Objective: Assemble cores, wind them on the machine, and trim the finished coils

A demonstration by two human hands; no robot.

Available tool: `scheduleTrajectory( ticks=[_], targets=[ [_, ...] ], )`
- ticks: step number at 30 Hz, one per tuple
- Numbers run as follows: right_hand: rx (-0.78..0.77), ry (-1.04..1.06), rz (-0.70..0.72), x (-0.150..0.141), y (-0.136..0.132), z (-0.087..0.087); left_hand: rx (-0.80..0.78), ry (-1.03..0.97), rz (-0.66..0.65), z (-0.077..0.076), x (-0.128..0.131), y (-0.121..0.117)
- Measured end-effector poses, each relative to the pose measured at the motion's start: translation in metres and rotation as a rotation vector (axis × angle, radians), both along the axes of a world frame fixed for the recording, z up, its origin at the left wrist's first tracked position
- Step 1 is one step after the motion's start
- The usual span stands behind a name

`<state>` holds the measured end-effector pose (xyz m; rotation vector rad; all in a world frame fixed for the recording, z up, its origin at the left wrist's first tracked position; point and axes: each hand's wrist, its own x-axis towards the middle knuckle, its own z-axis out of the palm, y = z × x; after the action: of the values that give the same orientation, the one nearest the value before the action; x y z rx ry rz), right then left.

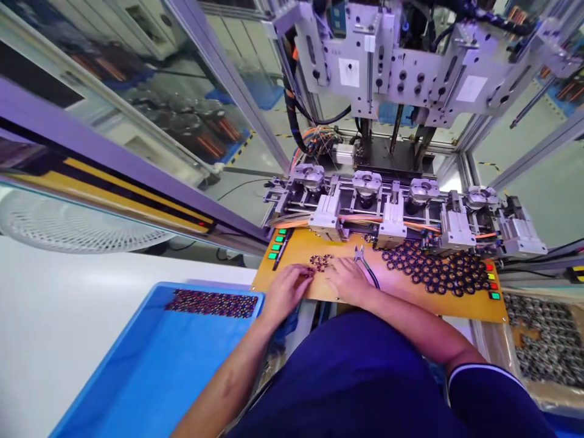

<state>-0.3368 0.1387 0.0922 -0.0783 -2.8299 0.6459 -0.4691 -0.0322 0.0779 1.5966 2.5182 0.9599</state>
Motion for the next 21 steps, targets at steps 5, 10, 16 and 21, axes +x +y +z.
scheduleTrajectory(
  ticks=[5, 10, 16, 21],
  targets=[
    [0.068, 0.035, -0.270, 0.063, 0.035, 0.003, 0.124, 0.052, 0.115, 0.006, 0.013, -0.009],
    [0.088, 0.035, -0.453, 0.106, 0.064, -0.001, 0.255, 0.057, 0.106, 0.029, 0.033, -0.006],
    [-0.001, 0.113, -0.432, 0.100, 0.056, 0.003, 0.277, -0.184, -0.029, 0.062, 0.047, 0.027],
    [-0.179, 0.305, -0.247, 0.085, 0.024, 0.057, 0.143, -0.687, -0.328, 0.090, 0.059, 0.053]
  ],
)
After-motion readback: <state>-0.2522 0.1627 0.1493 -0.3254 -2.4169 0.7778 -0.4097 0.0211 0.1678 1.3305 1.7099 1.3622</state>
